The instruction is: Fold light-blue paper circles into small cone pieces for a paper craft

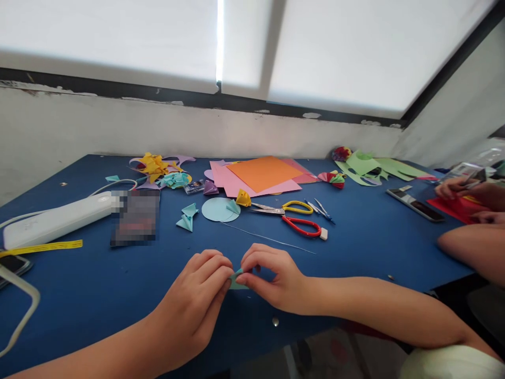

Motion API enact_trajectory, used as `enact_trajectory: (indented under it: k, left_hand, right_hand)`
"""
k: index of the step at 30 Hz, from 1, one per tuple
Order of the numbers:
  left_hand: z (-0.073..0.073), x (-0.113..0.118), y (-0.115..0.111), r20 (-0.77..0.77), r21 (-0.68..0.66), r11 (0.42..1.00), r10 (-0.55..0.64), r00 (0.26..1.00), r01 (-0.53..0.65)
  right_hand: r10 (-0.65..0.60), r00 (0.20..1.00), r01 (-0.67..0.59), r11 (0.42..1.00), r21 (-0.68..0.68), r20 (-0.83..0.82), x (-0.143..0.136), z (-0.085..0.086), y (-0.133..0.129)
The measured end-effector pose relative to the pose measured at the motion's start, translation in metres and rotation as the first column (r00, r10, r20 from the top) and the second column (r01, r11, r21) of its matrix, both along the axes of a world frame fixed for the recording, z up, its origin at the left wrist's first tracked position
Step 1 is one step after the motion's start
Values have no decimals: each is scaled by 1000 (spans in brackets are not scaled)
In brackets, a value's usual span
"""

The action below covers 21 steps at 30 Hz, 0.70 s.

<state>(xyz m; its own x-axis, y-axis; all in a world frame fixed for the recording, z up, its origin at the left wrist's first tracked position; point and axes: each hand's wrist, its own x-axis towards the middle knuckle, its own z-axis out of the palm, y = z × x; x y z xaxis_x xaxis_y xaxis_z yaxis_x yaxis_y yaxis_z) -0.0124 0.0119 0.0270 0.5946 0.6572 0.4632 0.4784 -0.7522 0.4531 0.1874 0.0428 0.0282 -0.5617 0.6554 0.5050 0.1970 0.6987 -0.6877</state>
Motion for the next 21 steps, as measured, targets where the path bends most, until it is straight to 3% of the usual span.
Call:
enact_trajectory:
  k: [7, 14, 16, 19, 21]
  left_hand:
    - [4, 1, 0, -19, -46, 999, -20, 1000, 19]
    - [7, 0, -2, 80, -161, 987, 8, 997, 5]
    - [10, 1, -1, 58, -284, 959, 26, 998, -9]
    - [14, 1, 3, 27, -496, 868, 15, 1000, 1]
    - [13, 1, 4, 34, -534, 845, 8, 999, 11]
  right_hand:
    - [-11, 1000, 11, 1000, -24, -4, 0, 1, -1]
    - [99, 994, -99, 995, 2, 39, -2, -2, -2]
    - [88, 995, -89, 996, 24, 39, -2, -4, -1]
    - [67, 997, -68, 997, 29, 49, -2, -6, -1]
    - [52, 996, -53, 999, 10, 66, -1, -6, -1]
